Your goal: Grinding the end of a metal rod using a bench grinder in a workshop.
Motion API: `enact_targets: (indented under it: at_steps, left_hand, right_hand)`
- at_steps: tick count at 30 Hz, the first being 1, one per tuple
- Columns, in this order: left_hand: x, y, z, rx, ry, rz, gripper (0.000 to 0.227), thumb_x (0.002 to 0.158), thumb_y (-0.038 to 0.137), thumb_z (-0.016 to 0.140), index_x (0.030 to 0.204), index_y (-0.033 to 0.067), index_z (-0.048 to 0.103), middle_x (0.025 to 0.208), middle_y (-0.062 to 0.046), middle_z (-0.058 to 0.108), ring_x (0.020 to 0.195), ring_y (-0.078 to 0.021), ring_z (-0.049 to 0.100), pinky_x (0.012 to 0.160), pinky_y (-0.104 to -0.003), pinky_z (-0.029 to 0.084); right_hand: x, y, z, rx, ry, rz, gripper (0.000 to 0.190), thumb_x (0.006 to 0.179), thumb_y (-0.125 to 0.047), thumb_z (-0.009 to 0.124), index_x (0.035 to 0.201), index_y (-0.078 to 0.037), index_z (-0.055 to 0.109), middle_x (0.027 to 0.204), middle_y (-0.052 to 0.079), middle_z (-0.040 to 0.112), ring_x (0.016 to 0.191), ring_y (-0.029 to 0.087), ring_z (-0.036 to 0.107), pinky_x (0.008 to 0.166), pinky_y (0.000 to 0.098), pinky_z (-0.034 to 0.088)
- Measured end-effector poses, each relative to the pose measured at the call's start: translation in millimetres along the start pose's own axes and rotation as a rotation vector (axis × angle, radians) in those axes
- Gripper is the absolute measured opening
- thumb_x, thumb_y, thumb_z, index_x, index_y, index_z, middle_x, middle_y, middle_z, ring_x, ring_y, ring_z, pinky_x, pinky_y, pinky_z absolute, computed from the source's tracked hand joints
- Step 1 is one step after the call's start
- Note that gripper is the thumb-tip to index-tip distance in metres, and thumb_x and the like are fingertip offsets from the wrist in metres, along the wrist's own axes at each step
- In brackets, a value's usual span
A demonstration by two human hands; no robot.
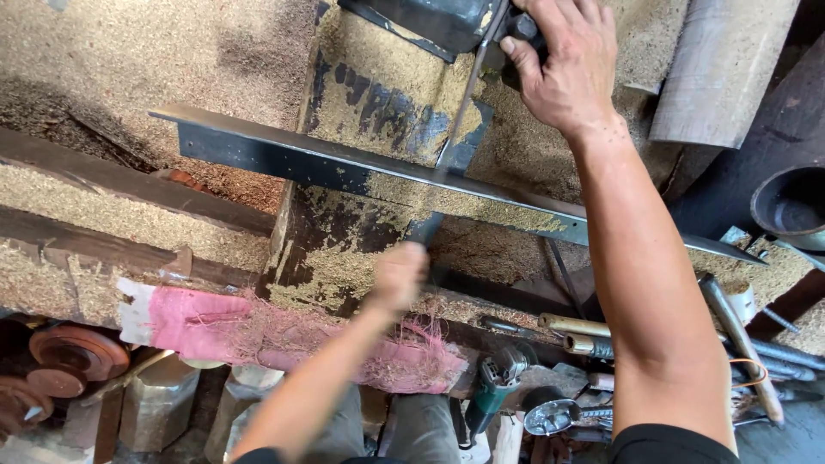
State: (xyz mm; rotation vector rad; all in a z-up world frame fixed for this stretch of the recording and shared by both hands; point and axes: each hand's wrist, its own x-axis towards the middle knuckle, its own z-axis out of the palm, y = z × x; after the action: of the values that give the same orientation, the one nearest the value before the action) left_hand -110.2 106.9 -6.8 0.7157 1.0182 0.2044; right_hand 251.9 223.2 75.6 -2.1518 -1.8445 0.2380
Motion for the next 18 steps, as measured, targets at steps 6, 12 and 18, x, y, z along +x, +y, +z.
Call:
enact_targets:
  at_steps: [6,12,18]
  left_hand:
    - [0.8,232.7,-157.9,0.885,0.163,-0.363,0.034,0.105,0.037,0.06,0.096,0.0065,0.073,0.081,-0.012,0.065,0.072,-0.0215,0.058,0.065,-0.039,0.048]
    - [-53.2,240.9,-212.4,1.018,0.125,-0.136,0.049,0.103,0.047,0.053,0.07,0.0117,0.055,0.06,-0.003,0.05,0.055,-0.0167,0.049,0.052,-0.035,0.043]
    - [-104.2,80.1,-273.0,0.794,0.103,0.146,0.05,0.102,0.05,0.042,0.066,0.0168,0.05,0.053,0.005,0.043,0.044,-0.0095,0.038,0.041,-0.026,0.029]
  right_hand:
    - [0.1,-1.2,-0.3,-0.002,-0.008,-0.005,0.034,0.103,-0.022,0.072,0.133,-0.01,0.063,0.13,0.007,0.066,0.127,0.032,0.055,0.103,0.0455,0.038]
    - [10.9,-0.7,-10.5,0.037,-0.079,0.063,0.041,0.102,-0.027,0.074,0.138,-0.011,0.065,0.131,0.011,0.067,0.121,0.032,0.055,0.1,0.0463,0.041]
    - [31.1,38.0,3.9,0.546,-0.172,0.348,0.031,0.115,-0.032,0.057,0.125,-0.009,0.075,0.11,0.009,0.075,0.102,0.02,0.068,0.092,0.0388,0.053]
